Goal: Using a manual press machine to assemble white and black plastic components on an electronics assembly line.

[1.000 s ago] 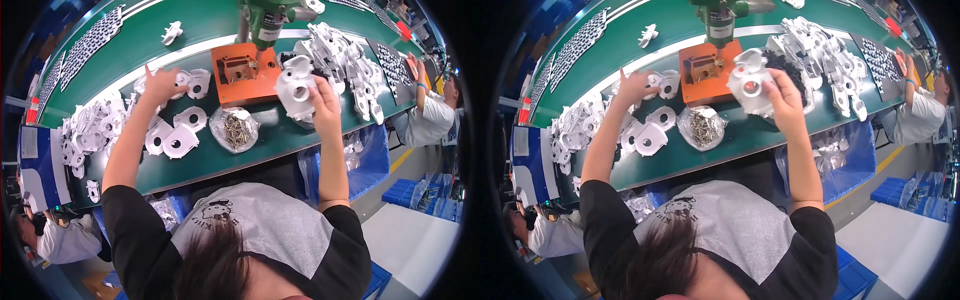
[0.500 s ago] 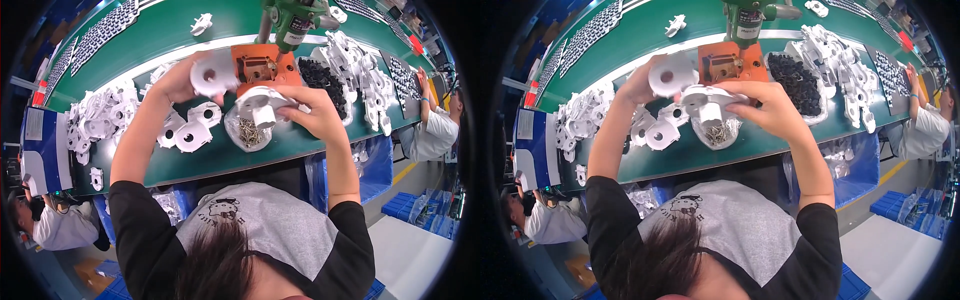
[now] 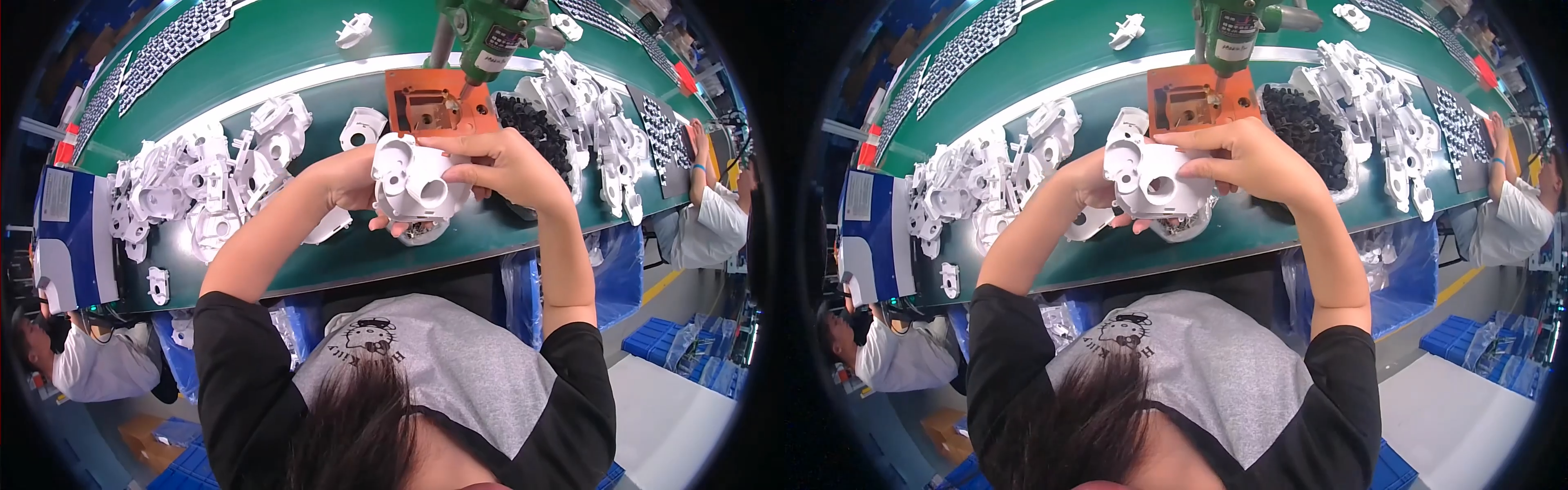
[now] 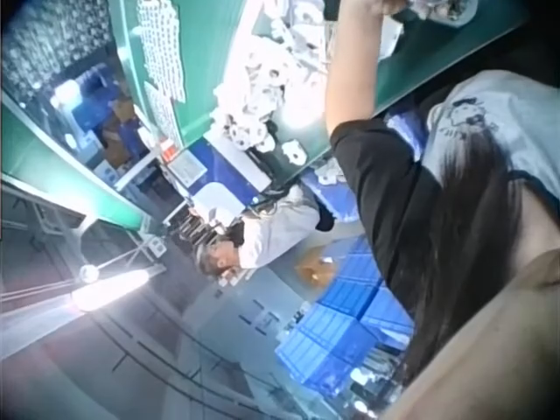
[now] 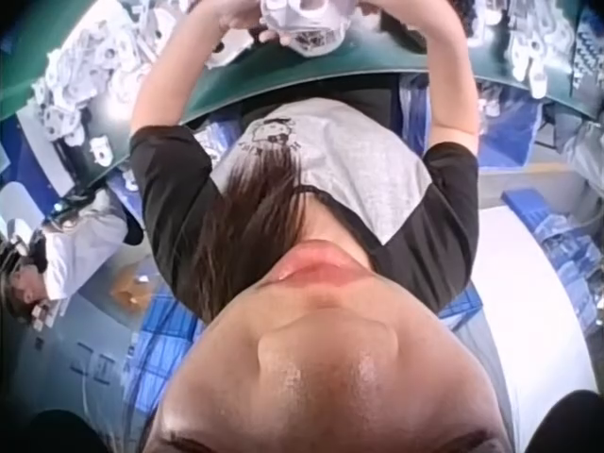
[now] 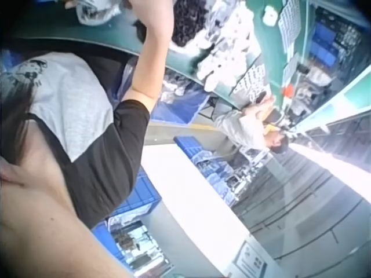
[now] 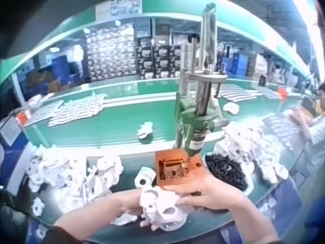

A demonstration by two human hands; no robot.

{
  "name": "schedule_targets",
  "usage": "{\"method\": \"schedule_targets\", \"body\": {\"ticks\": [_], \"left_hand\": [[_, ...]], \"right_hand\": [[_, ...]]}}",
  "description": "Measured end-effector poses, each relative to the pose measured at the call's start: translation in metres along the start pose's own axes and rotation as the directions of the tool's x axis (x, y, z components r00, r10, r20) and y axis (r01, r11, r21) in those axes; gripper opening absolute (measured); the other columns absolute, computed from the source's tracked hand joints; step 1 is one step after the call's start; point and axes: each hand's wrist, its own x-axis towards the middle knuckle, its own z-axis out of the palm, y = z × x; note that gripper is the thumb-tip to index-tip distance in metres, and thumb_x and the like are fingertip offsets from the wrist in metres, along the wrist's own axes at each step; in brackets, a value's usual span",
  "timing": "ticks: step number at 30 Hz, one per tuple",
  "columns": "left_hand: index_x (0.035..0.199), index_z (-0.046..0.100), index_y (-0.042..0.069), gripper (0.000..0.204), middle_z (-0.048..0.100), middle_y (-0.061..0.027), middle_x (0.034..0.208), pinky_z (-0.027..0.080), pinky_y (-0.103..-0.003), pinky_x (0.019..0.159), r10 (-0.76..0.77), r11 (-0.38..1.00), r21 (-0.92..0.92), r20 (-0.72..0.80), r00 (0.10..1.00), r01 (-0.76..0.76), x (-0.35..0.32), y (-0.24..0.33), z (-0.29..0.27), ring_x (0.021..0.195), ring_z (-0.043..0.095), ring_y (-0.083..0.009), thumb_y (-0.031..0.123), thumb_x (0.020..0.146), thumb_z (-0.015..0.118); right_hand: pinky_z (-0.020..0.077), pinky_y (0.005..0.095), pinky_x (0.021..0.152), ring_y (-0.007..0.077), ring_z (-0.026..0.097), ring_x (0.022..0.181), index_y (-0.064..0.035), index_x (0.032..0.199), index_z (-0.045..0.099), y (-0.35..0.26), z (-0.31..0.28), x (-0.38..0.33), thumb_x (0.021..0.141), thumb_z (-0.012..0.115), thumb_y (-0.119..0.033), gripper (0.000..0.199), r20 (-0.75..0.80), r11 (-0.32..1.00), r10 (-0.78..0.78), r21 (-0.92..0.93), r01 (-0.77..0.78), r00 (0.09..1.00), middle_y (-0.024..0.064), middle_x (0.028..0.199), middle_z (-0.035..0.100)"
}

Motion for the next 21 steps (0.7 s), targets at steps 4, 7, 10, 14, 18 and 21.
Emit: {"method": "schedule_targets", "body": {"ticks": [4,7,10,14,18,21], "left_hand": [[0.114,0.048,-0.005,0.052,0.062,-0.0234,0.081,0.04,-0.022,0.024,-0.098,0.991,-0.09,-0.015,0.995,0.096,0.002,-0.001,0.01,0.049,0.062,-0.0234,0.04,0.092,0.033],[0.113,0.048,-0.006,0.051,0.062,-0.0238,0.081,0.04,-0.022,0.024,-0.099,0.982,-0.161,0.017,0.995,0.101,0.003,-0.007,0.007,0.049,0.062,-0.0239,0.038,0.092,0.034],[0.112,0.049,-0.006,0.048,0.061,-0.0232,0.078,0.039,-0.023,0.024,-0.084,0.991,-0.107,-0.025,0.996,0.081,0.002,-0.008,0.009,0.047,0.061,-0.0243,0.036,0.092,0.034],[0.107,0.051,-0.005,0.044,0.062,-0.0206,0.078,0.039,-0.023,0.029,-0.098,0.988,-0.123,-0.063,0.993,0.09,0.001,-0.009,0.0,0.049,0.06,-0.0224,0.034,0.092,0.035],[0.106,0.052,-0.003,0.045,0.063,-0.0251,0.082,0.038,-0.023,0.029,-0.052,0.985,-0.169,-0.117,0.992,0.032,0.003,-0.013,-0.003,0.046,0.059,-0.0227,0.036,0.092,0.034],[0.108,0.053,-0.002,0.047,0.063,-0.0266,0.084,0.039,-0.023,0.029,-0.094,0.981,-0.178,-0.115,0.989,0.073,0.002,-0.018,-0.006,0.046,0.059,-0.022,0.038,0.092,0.033]], "right_hand": [[0.043,0.0199,0.049,0.005,0.046,0.051,-0.0141,0.119,0.061,0.013,-0.002,-0.001,0.078,0.067,-0.01,0.041,0.081,0.997,0.053,0.051,-0.057,0.995,0.0002,0.071,0.061],[0.0425,0.0196,0.048,0.0044,0.046,0.051,-0.013,0.118,0.061,0.011,-0.001,0.0,0.079,0.067,-0.011,0.04,0.12,0.995,0.075,0.058,-0.083,0.99,-0.0002,0.068,0.059],[0.0419,0.0195,0.047,0.0038,0.045,0.05,-0.0124,0.118,0.061,0.008,-0.003,0.0,0.079,0.068,-0.011,0.04,0.16,0.993,0.091,0.066,-0.102,0.983,-0.0006,0.067,0.059],[0.0405,0.0195,0.046,0.0032,0.044,0.049,-0.0124,0.117,0.062,0.007,-0.005,-0.002,0.079,0.068,-0.012,0.039,0.155,0.988,0.103,0.101,-0.12,0.983,-0.0016,0.065,0.057],[0.0395,0.0193,0.045,0.0031,0.043,0.048,-0.0117,0.116,0.062,0.015,0.006,-0.001,0.079,0.068,-0.013,0.038,0.02,0.998,-0.001,0.063,0.0,1.0,-0.0019,0.064,0.056],[0.0386,0.0192,0.044,0.0032,0.043,0.048,-0.0109,0.117,0.062,0.018,0.013,0.001,0.079,0.068,-0.013,0.038,-0.039,0.995,-0.018,0.094,0.022,0.999,-0.0023,0.063,0.054]]}}
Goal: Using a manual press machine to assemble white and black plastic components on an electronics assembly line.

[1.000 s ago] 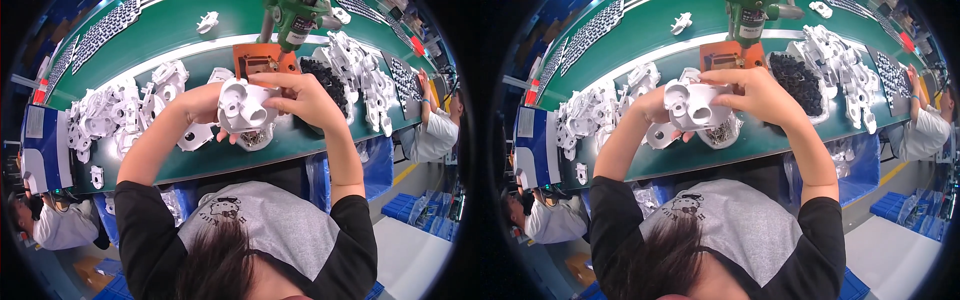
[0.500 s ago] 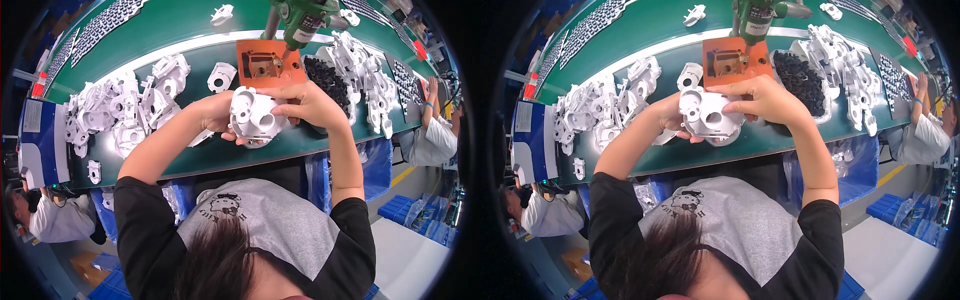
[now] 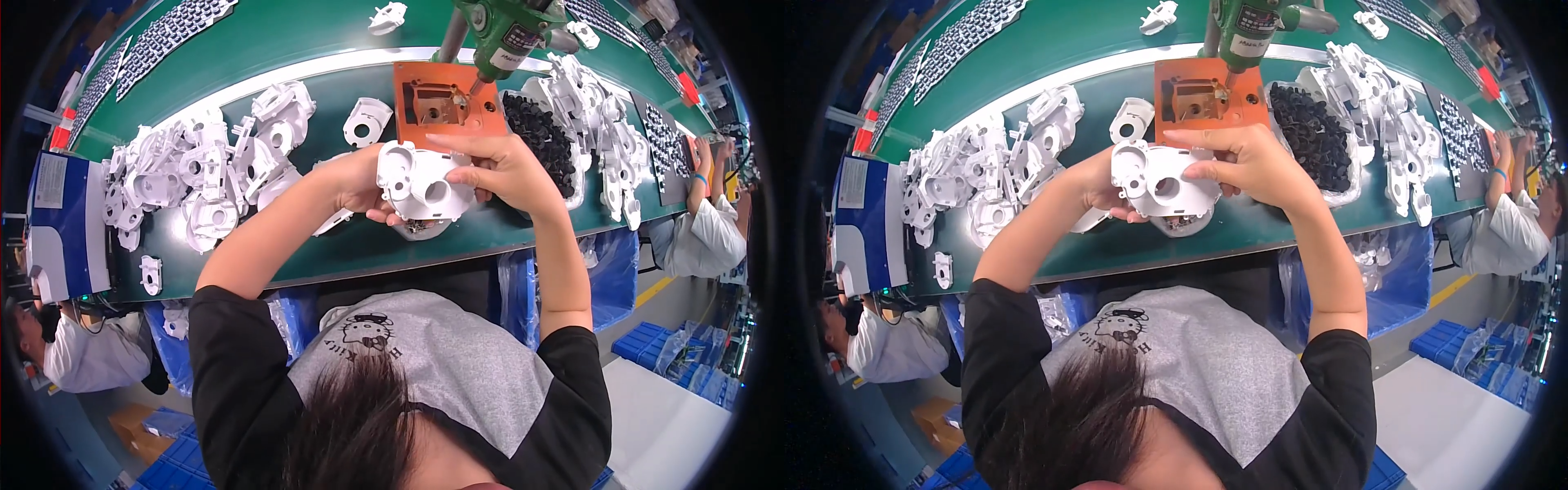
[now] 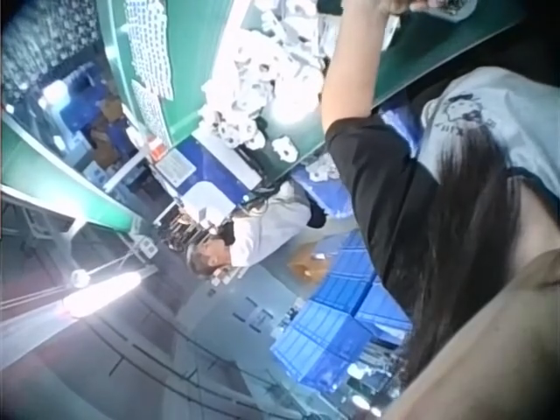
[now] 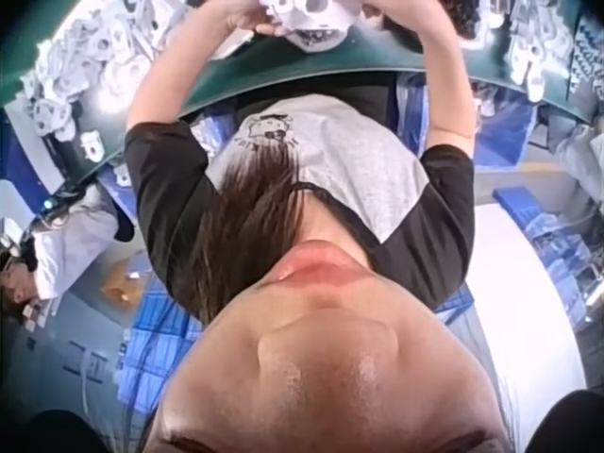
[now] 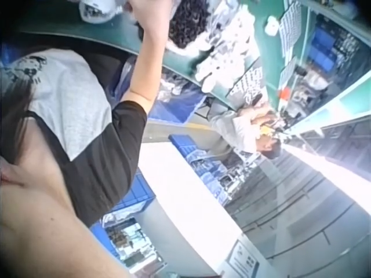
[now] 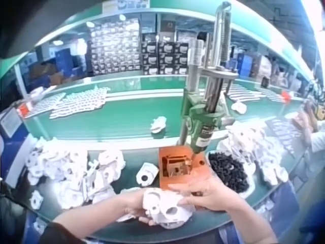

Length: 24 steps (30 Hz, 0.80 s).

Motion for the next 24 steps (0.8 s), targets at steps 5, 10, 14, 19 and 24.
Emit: {"method": "schedule_targets", "body": {"ticks": [5,10,14,19,24], "left_hand": [[0.104,0.056,0.003,0.045,0.064,-0.0148,0.074,0.032,-0.019,0.027,0.028,0.996,-0.083,-0.003,1.0,-0.028,0.007,-0.017,-0.007,0.039,0.053,-0.0143,0.041,0.09,0.036],[0.098,0.058,0.006,0.038,0.059,-0.0061,0.063,0.028,-0.017,0.026,0.014,0.999,0.051,-0.05,0.999,-0.011,0.009,-0.014,-0.002,0.035,0.046,-0.0079,0.038,0.09,0.04],[0.1,0.057,0.006,0.03,0.061,-0.005,0.066,0.027,-0.016,0.025,0.099,0.986,0.141,-0.056,0.993,-0.09,0.009,-0.018,0.017,0.035,0.047,-0.0055,0.029,0.092,0.039],[0.111,0.047,0.006,0.053,0.063,-0.0118,0.076,0.034,-0.02,0.03,0.275,0.96,0.034,-0.287,0.918,-0.277,0.002,-0.02,0.044,0.047,0.057,-0.0133,0.05,0.095,0.022],[0.117,0.042,0.0,0.035,0.055,-0.0074,0.108,0.038,-0.029,0.09,0.703,0.685,0.441,-0.192,0.685,-0.58,0.018,-0.033,0.031,0.101,0.052,-0.0145,0.023,0.092,0.052]], "right_hand": [[0.0369,0.0192,0.041,0.0034,0.045,0.048,-0.0082,0.121,0.058,0.002,0.007,-0.001,0.079,0.068,-0.009,0.043,0.025,0.987,0.159,0.032,-0.16,0.987,-0.0023,0.062,0.054],[0.0407,0.0222,0.043,0.0065,0.05,0.051,-0.0072,0.116,0.061,0.009,0.008,-0.008,0.08,0.069,-0.014,0.038,0.001,0.973,0.229,0.01,-0.229,0.973,0.0017,0.069,0.055],[0.0381,0.0209,0.043,0.0061,0.049,0.053,-0.002,0.101,0.062,0.044,0.026,-0.011,0.081,0.064,-0.005,0.02,-0.101,1.0,0.001,0.028,0.002,0.995,0.002,0.084,0.055],[0.0387,0.0211,0.046,0.0069,0.049,0.052,0.0003,0.094,0.056,0.027,0.007,-0.021,0.085,0.064,-0.02,0.024,-0.016,0.935,0.203,0.3,-0.189,0.979,0.004,0.082,0.056],[0.0375,0.018,0.041,0.0047,0.051,0.05,-0.0009,0.089,0.053,0.046,0.015,-0.027,0.088,0.06,-0.025,0.025,-0.382,0.839,0.275,0.544,-0.026,0.882,0.0018,0.07,0.056]]}}
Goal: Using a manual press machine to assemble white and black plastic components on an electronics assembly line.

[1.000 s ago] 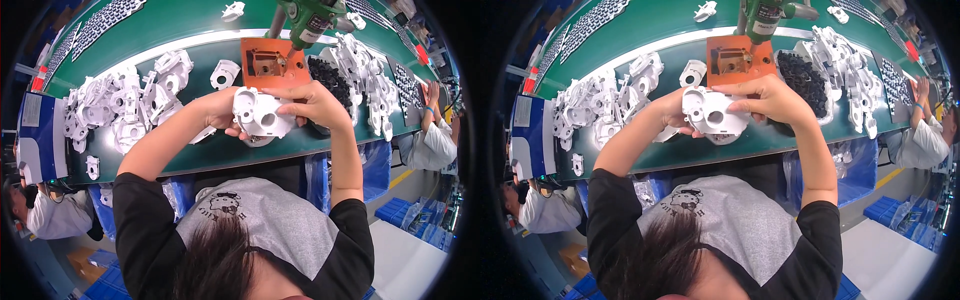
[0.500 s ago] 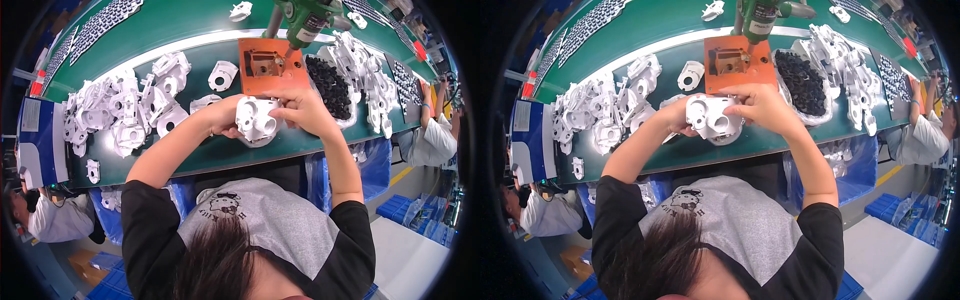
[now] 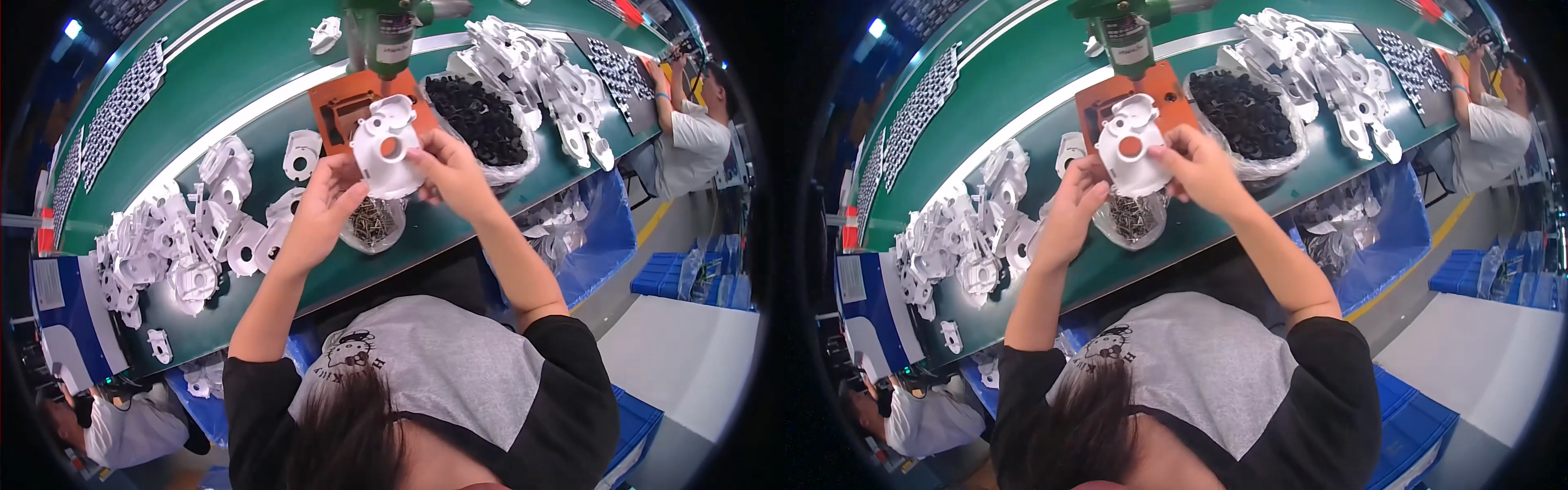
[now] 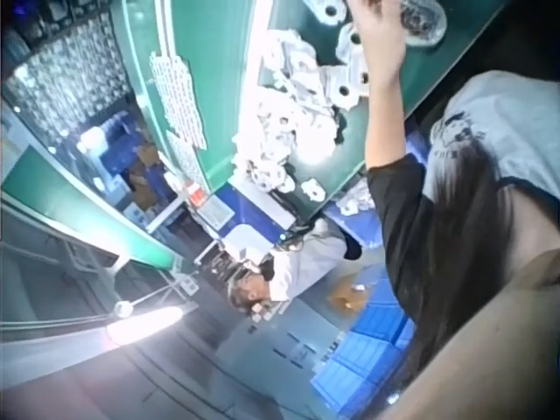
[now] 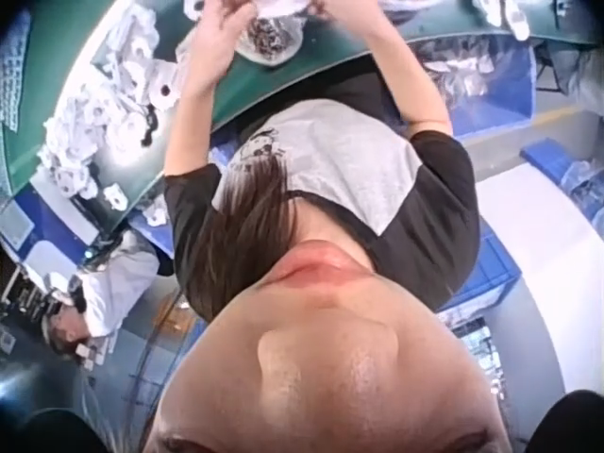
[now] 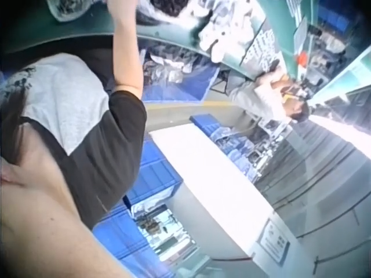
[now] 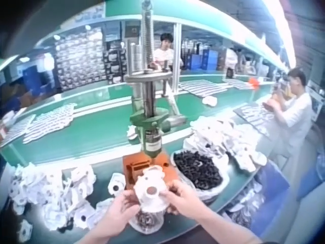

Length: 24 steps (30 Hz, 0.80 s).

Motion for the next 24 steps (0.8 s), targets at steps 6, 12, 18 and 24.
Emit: {"method": "schedule_targets", "body": {"ticks": [6,12,18,24], "left_hand": [[0.107,0.055,-0.004,0.03,0.061,-0.0036,0.088,0.046,-0.022,0.071,-0.04,0.995,0.094,-0.068,0.997,0.046,0.022,0.008,-0.005,0.081,0.058,-0.009,0.021,0.091,0.056],[0.087,0.062,-0.003,0.031,0.06,-0.0069,0.068,0.041,-0.025,0.048,-0.12,0.74,0.659,-0.068,0.99,0.135,0.086,0.034,-0.037,0.055,0.055,-0.011,0.028,0.082,0.064],[0.087,0.062,-0.002,0.023,0.059,-0.0138,0.078,0.044,-0.032,0.062,0.344,0.588,0.776,0.015,0.939,-0.228,0.131,0.012,-0.05,0.067,0.055,-0.0224,0.021,0.083,0.063],[0.088,0.062,0.002,0.018,0.056,-0.0126,0.082,0.045,-0.036,0.066,0.381,0.46,0.852,0.063,0.922,-0.249,0.125,-0.001,-0.051,0.07,0.055,-0.0261,0.018,0.081,0.063]], "right_hand": [[0.0444,0.0216,0.053,0.0079,0.056,0.061,-0.0018,0.089,0.056,0.001,-0.014,-0.007,0.087,0.059,-0.014,0.013,0.06,0.933,-0.201,-0.291,0.21,0.978,0.0024,0.078,0.056],[0.0463,0.0332,0.066,0.0244,0.057,0.073,-0.0043,0.095,0.063,-0.002,-0.099,0.04,0.079,0.064,-0.011,0.018,0.051,0.184,-0.629,-0.96,0.212,0.775,0.0128,0.086,0.057],[0.0465,0.0336,0.063,0.0247,0.058,0.066,-0.0008,0.085,0.062,-0.008,-0.102,0.055,0.075,0.068,-0.014,0.018,-0.038,0.434,-0.418,-0.886,0.162,0.908,0.0112,0.068,0.059],[0.0453,0.0286,0.058,0.0154,0.055,0.058,0.0009,0.078,0.059,-0.016,-0.107,0.058,0.074,0.07,-0.015,0.02,-0.116,0.474,-0.375,-0.877,0.083,0.92,0.0076,0.062,0.058]]}}
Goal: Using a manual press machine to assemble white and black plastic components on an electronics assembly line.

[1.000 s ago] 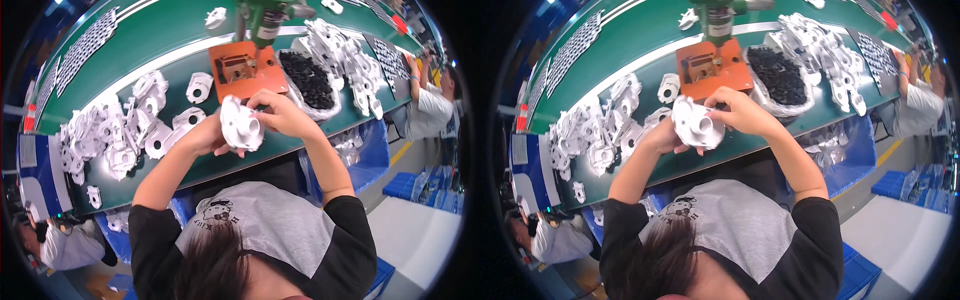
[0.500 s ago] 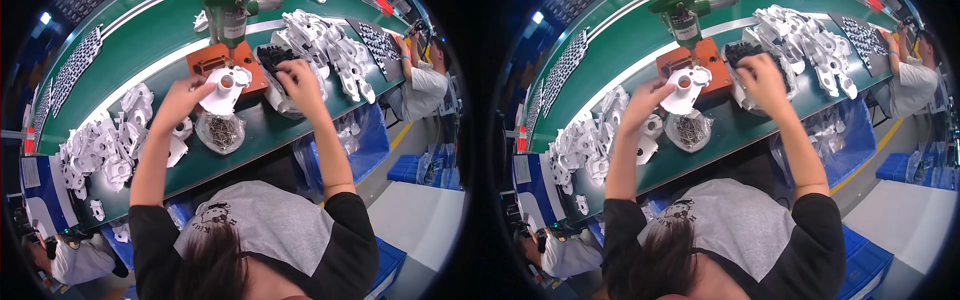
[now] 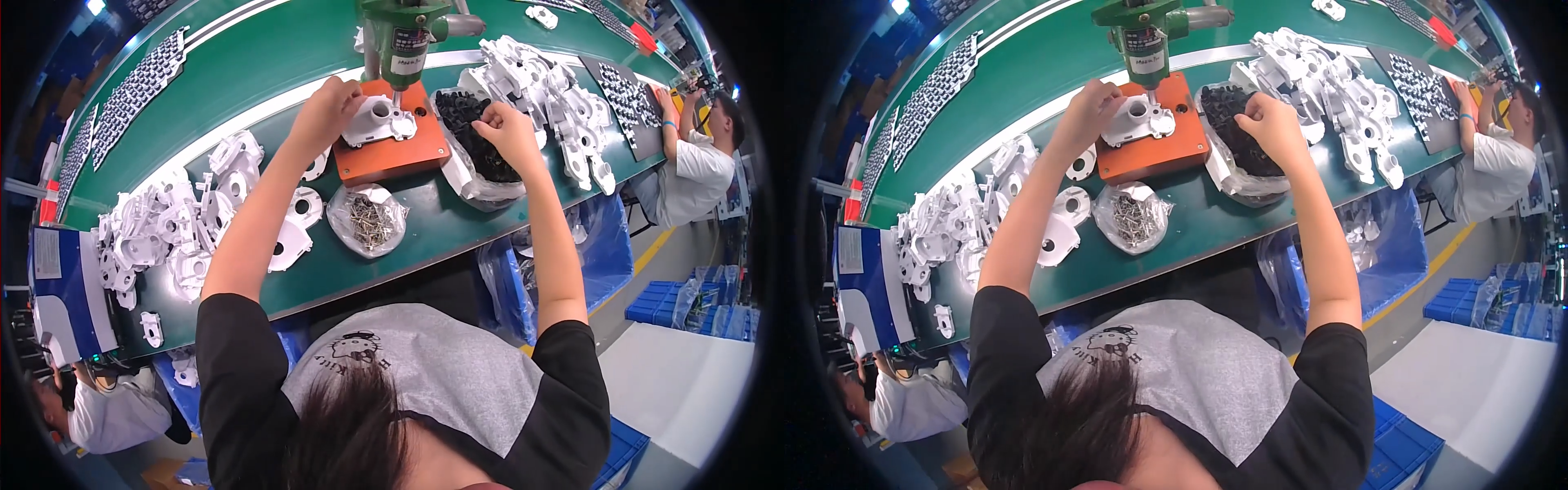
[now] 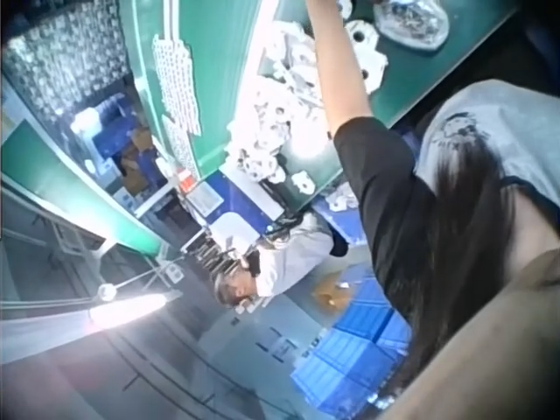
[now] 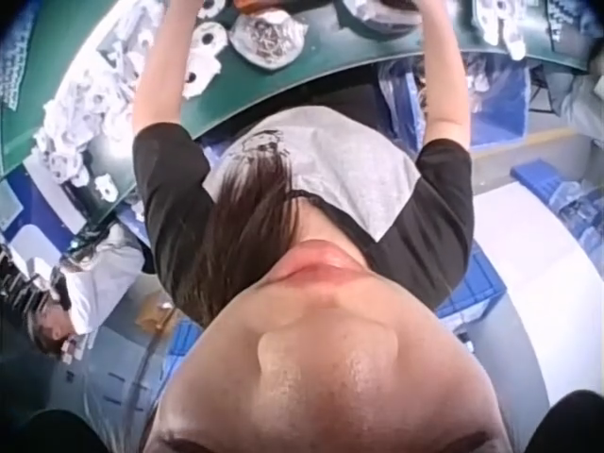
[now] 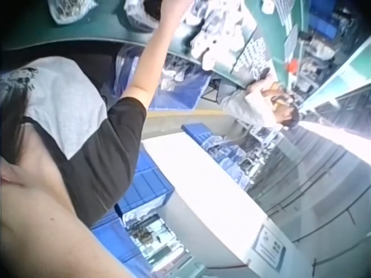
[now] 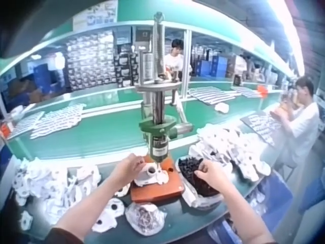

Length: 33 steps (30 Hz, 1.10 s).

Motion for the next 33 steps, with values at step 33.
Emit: {"method": "schedule_targets", "body": {"ticks": [33], "left_hand": [[0.102,0.059,-0.006,0.027,0.056,-0.0182,0.117,0.037,-0.04,0.101,0.313,0.887,0.365,-0.028,0.949,-0.281,-0.055,0.012,0.021,0.115,0.05,-0.0307,0.011,0.081,0.054]], "right_hand": [[0.0437,0.0391,0.082,0.0345,0.055,0.092,0.0033,0.101,0.056,-0.063,0.072,0.043,0.078,0.066,-0.02,0.034,0.131,0.942,-0.285,-0.145,0.303,0.949,0.0214,0.099,0.056]]}}
